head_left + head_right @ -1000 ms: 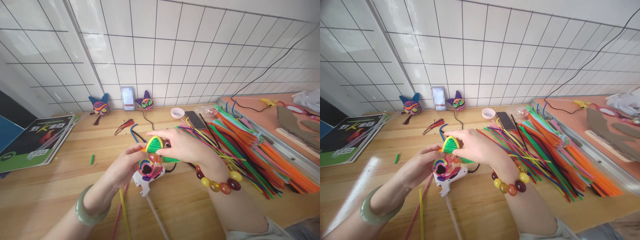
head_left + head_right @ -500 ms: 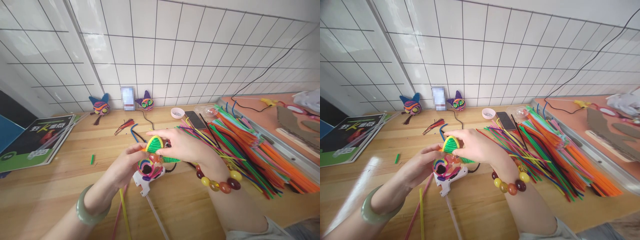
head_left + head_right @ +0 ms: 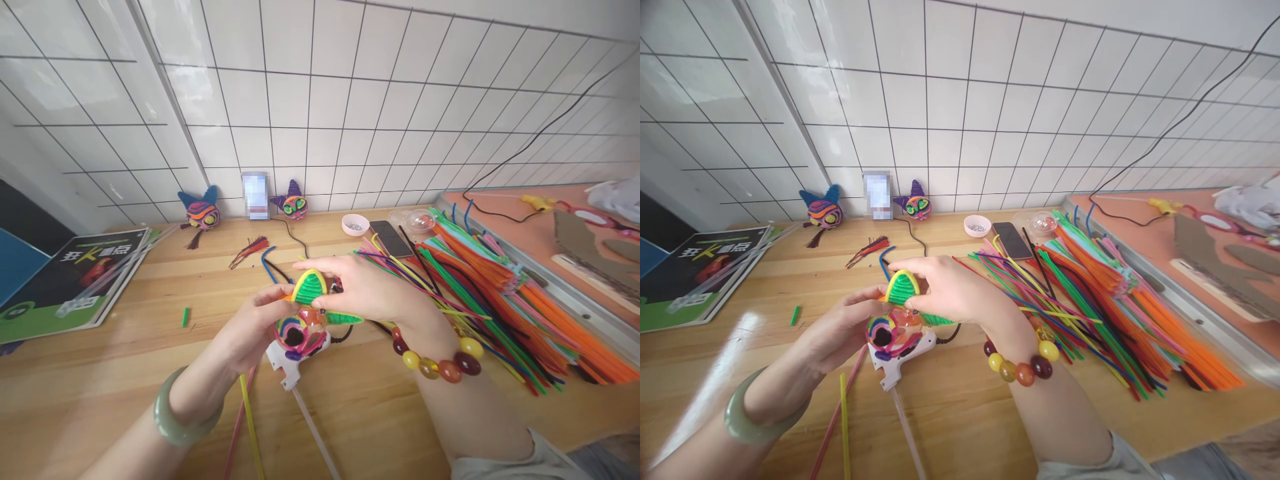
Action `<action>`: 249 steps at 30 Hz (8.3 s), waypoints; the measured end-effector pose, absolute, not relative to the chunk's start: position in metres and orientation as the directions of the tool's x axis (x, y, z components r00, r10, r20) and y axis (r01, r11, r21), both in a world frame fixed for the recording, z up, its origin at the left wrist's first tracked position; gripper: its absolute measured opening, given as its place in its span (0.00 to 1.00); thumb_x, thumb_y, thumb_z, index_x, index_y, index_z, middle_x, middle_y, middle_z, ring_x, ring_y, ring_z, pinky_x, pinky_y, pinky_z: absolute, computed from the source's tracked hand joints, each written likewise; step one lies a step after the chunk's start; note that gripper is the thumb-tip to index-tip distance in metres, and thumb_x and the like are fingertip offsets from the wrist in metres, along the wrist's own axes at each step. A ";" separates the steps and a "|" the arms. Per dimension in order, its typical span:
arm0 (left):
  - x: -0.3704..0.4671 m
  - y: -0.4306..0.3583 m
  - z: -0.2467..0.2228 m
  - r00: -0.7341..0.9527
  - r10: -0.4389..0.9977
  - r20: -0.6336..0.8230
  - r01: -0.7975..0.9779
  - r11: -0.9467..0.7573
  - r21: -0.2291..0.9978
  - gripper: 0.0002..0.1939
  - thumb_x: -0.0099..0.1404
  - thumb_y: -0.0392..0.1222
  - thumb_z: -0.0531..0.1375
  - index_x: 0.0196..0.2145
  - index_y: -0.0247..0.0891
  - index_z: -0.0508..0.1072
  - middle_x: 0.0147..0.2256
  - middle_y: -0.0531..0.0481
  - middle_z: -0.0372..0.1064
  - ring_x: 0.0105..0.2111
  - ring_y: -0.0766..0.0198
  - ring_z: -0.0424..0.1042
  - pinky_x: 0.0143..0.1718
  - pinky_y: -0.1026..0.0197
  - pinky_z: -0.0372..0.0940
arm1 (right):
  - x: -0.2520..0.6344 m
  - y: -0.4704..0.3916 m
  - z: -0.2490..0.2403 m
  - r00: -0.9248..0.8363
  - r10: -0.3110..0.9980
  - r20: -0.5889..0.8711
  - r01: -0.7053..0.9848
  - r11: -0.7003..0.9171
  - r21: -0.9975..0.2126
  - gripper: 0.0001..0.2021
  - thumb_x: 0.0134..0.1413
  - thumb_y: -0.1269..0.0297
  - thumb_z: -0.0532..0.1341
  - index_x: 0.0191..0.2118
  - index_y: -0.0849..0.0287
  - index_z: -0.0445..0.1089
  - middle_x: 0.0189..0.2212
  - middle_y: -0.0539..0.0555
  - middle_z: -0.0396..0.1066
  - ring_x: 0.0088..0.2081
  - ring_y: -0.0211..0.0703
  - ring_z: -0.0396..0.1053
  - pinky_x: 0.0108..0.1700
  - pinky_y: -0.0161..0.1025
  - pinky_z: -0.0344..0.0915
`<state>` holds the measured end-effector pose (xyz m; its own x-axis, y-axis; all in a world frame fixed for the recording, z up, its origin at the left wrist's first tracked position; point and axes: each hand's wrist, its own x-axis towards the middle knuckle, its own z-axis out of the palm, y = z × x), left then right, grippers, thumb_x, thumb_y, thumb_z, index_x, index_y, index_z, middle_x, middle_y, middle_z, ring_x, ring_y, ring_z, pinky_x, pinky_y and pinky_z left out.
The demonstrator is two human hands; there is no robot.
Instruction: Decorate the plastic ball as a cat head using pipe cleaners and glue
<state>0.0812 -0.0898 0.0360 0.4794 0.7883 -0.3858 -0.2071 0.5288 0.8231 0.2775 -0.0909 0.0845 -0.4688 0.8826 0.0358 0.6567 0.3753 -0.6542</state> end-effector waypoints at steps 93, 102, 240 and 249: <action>0.081 -0.088 0.037 0.475 0.779 -0.408 -0.214 0.552 0.806 0.14 0.44 0.35 0.70 0.31 0.35 0.76 0.27 0.49 0.76 0.23 0.66 0.71 0.27 0.65 0.64 | 0.274 -0.093 0.088 -0.429 0.903 -0.010 0.679 0.315 -0.663 0.29 0.49 0.70 0.61 0.59 0.53 0.67 0.48 0.53 0.76 0.40 0.43 0.73 0.37 0.35 0.66; 0.080 -0.088 0.034 0.505 0.776 -0.378 -0.230 0.543 0.808 0.11 0.47 0.36 0.69 0.31 0.36 0.76 0.27 0.50 0.75 0.25 0.65 0.72 0.29 0.64 0.65 | 0.275 -0.092 0.085 -0.422 0.906 -0.025 0.690 0.303 -0.658 0.29 0.50 0.69 0.62 0.60 0.51 0.66 0.46 0.53 0.77 0.37 0.42 0.73 0.34 0.35 0.65; 0.081 -0.081 0.032 0.521 0.733 -0.437 -0.278 0.630 0.725 0.15 0.41 0.35 0.75 0.29 0.34 0.81 0.26 0.47 0.78 0.24 0.64 0.75 0.27 0.65 0.70 | 0.274 -0.088 0.084 -0.449 0.894 0.003 0.677 0.342 -0.651 0.29 0.49 0.71 0.60 0.60 0.57 0.66 0.48 0.55 0.75 0.41 0.44 0.72 0.38 0.36 0.66; 0.080 -0.082 0.029 0.504 0.740 -0.445 -0.270 0.625 0.732 0.17 0.40 0.36 0.76 0.30 0.32 0.80 0.26 0.47 0.78 0.23 0.64 0.74 0.27 0.65 0.69 | 0.273 -0.087 0.084 -0.443 0.896 -0.002 0.685 0.337 -0.646 0.30 0.49 0.72 0.61 0.60 0.56 0.66 0.48 0.54 0.75 0.41 0.44 0.73 0.37 0.37 0.66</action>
<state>0.0800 -0.0820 0.0293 0.5044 0.7399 -0.4451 -0.2702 0.6249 0.7325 0.2728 -0.0874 0.0836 -0.4432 0.8964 -0.0025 0.6851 0.3370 -0.6458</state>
